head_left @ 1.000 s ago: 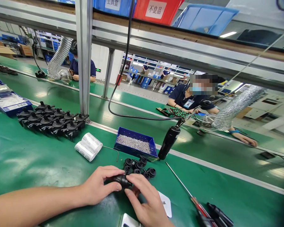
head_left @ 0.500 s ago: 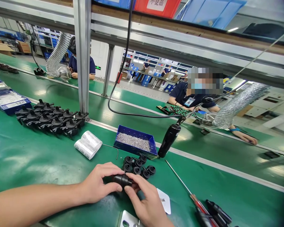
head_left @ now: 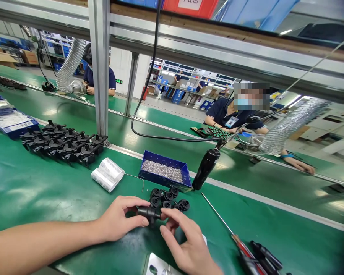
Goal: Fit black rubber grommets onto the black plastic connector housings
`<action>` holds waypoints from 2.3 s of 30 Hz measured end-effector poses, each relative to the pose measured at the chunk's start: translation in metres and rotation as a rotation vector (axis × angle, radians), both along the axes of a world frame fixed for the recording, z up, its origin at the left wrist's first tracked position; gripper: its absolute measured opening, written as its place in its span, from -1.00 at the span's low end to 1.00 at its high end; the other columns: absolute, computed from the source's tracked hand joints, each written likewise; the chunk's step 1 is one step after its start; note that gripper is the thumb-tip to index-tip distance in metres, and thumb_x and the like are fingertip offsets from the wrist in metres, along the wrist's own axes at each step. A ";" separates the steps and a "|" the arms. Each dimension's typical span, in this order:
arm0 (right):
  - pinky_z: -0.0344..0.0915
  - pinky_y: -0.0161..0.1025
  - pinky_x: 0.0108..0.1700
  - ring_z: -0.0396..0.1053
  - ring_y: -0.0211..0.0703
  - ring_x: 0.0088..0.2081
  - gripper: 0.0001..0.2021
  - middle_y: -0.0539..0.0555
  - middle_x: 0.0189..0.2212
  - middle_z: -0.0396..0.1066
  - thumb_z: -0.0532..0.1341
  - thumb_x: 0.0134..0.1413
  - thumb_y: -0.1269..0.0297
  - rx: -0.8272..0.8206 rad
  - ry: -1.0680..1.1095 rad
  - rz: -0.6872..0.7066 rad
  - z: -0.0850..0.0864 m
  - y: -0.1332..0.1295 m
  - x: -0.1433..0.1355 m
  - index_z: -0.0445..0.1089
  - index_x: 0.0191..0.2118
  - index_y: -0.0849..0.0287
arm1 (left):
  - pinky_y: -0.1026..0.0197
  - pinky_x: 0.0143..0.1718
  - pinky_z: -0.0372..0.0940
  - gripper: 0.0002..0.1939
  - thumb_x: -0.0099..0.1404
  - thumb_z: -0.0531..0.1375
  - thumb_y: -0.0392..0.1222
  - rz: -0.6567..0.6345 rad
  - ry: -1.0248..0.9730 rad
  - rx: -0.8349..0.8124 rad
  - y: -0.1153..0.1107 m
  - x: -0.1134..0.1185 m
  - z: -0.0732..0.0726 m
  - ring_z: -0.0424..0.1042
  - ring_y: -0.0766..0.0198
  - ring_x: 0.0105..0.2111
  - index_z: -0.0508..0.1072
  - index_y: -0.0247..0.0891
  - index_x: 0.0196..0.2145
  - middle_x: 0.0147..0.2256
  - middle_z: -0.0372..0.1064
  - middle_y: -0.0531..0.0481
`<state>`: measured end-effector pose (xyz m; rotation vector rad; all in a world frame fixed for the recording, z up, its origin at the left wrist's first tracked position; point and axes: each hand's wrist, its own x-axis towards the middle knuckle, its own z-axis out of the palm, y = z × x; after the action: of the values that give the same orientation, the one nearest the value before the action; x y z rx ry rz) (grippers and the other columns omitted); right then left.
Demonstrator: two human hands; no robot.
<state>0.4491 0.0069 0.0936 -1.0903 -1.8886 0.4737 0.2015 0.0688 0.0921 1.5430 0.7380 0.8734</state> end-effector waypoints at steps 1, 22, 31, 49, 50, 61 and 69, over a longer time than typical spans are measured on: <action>0.47 -0.28 -0.23 0.52 -0.22 -0.35 -0.70 0.04 -0.14 0.57 0.26 0.44 0.37 0.048 0.007 0.011 0.000 0.001 -0.001 0.44 0.20 0.00 | 0.13 -0.05 0.51 -0.59 0.25 0.50 -0.12 0.004 -0.011 -0.021 0.000 0.000 -0.001 0.62 0.10 -0.14 0.69 -0.18 0.06 -0.10 0.67 -0.08; 0.00 -0.28 -0.53 0.04 -0.26 -0.59 -0.38 -0.08 -0.66 0.10 0.20 0.27 -0.36 -0.506 0.293 -0.261 0.017 0.022 0.015 0.18 -0.55 0.08 | -0.18 0.12 0.49 0.32 -0.11 0.67 0.24 -0.266 0.309 0.421 -0.020 -0.009 -0.011 0.47 -0.15 0.08 0.01 -0.03 0.39 0.18 0.28 -0.23; -0.10 -0.27 -0.48 -0.03 -0.27 -0.53 -0.50 -0.10 -0.66 0.02 0.28 0.17 -0.03 -0.511 0.156 -0.277 0.028 0.015 0.029 0.13 -0.64 0.11 | -0.05 0.09 0.49 -0.07 0.23 0.53 -0.17 -0.477 0.387 0.498 -0.034 0.000 -0.011 0.53 -0.06 0.07 0.03 0.03 0.31 0.14 0.37 -0.15; -0.10 -0.21 -0.49 -0.07 -0.28 -0.59 -0.50 -0.12 -0.73 -0.03 0.22 0.18 0.14 -0.476 -0.013 -0.214 0.038 -0.004 0.003 -0.01 -0.67 0.10 | -0.09 0.12 0.33 -0.22 0.37 0.36 -0.14 -0.374 0.393 0.178 -0.017 0.006 0.014 0.51 0.05 -0.02 -0.08 0.01 0.29 0.01 0.52 -0.07; -0.10 -0.21 -0.50 -0.07 -0.28 -0.59 -0.49 -0.12 -0.73 -0.03 0.22 0.18 0.15 -0.489 -0.018 -0.220 0.038 -0.004 0.004 -0.01 -0.67 0.10 | -0.09 0.12 0.34 -0.22 0.37 0.36 -0.13 -0.376 0.390 0.176 -0.017 0.007 0.014 0.51 0.05 -0.02 -0.08 0.01 0.29 0.01 0.52 -0.06; -0.06 -0.22 -0.47 0.15 -0.25 -0.57 -0.51 -0.10 -0.65 0.28 0.37 0.32 0.07 -0.482 -0.200 -0.202 0.041 0.001 0.018 0.23 -0.57 0.10 | -0.07 0.14 0.35 -0.24 0.39 0.36 -0.11 -0.368 0.370 0.164 -0.012 0.013 0.022 0.56 0.07 -0.03 -0.06 -0.07 0.30 -0.04 0.55 -0.08; 0.20 -0.25 -0.31 0.36 -0.20 -0.45 -0.81 -0.11 -0.50 0.45 0.48 0.19 0.34 -0.368 -0.285 0.096 0.054 -0.006 0.034 0.64 -0.08 0.07 | -0.08 0.14 0.35 -0.23 0.39 0.37 -0.08 -0.373 0.365 0.141 -0.012 0.014 0.022 0.56 0.06 -0.02 -0.05 -0.09 0.31 -0.05 0.55 -0.09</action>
<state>0.4828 0.0008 0.1473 -1.3671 -2.1644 0.7777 0.2152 0.0564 0.1137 1.9178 0.6228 0.3752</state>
